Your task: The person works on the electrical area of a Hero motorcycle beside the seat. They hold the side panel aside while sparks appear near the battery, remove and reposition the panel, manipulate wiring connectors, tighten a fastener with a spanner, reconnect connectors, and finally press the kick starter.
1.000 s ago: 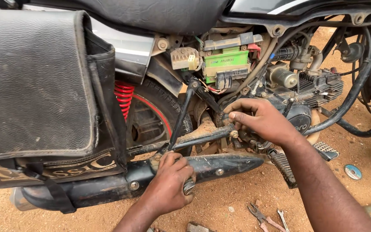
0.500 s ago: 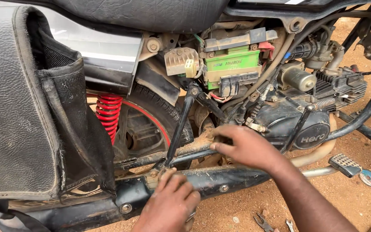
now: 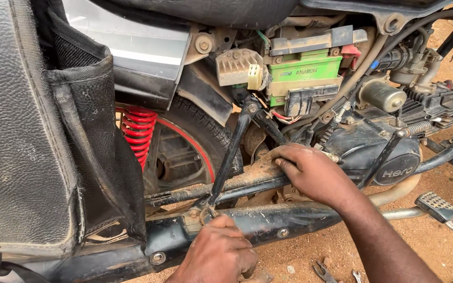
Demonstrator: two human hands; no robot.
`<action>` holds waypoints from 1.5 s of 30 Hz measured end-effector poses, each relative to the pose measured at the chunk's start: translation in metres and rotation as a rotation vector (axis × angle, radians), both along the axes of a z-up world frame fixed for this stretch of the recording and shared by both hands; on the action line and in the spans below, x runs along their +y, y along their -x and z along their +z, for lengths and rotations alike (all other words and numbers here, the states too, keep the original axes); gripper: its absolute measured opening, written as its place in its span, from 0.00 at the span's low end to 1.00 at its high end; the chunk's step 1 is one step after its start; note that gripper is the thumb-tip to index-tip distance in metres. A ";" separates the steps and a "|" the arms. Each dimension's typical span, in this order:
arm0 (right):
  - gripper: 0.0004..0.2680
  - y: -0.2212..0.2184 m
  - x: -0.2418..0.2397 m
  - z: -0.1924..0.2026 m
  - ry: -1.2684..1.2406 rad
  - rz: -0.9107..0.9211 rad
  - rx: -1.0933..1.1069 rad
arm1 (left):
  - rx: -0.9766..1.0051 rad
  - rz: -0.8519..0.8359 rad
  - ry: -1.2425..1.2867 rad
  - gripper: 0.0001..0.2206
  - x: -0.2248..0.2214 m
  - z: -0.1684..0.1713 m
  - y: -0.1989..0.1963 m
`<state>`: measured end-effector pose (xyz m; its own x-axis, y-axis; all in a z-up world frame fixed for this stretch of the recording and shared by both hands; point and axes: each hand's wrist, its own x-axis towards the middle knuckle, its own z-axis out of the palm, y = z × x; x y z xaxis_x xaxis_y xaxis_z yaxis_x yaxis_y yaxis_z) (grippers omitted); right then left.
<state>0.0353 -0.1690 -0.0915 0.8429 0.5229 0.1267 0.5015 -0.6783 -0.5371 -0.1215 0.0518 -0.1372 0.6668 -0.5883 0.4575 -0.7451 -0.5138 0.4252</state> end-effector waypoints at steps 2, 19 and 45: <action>0.11 -0.001 -0.003 0.005 0.035 -0.005 0.010 | -0.063 0.024 -0.016 0.08 -0.003 -0.003 0.001; 0.13 0.012 -0.037 0.085 -0.064 -0.090 0.080 | 0.364 0.223 -0.797 0.11 -0.056 -0.026 -0.028; 0.11 0.094 -0.010 -0.007 -0.275 -0.331 0.276 | 0.269 0.492 -0.535 0.14 -0.087 -0.002 -0.020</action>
<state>-0.0588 -0.1793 -0.0982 0.9792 0.2011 -0.0283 0.0983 -0.5914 -0.8004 -0.1019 -0.0349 -0.1388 0.9566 -0.2907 -0.0198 -0.2840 -0.9455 0.1596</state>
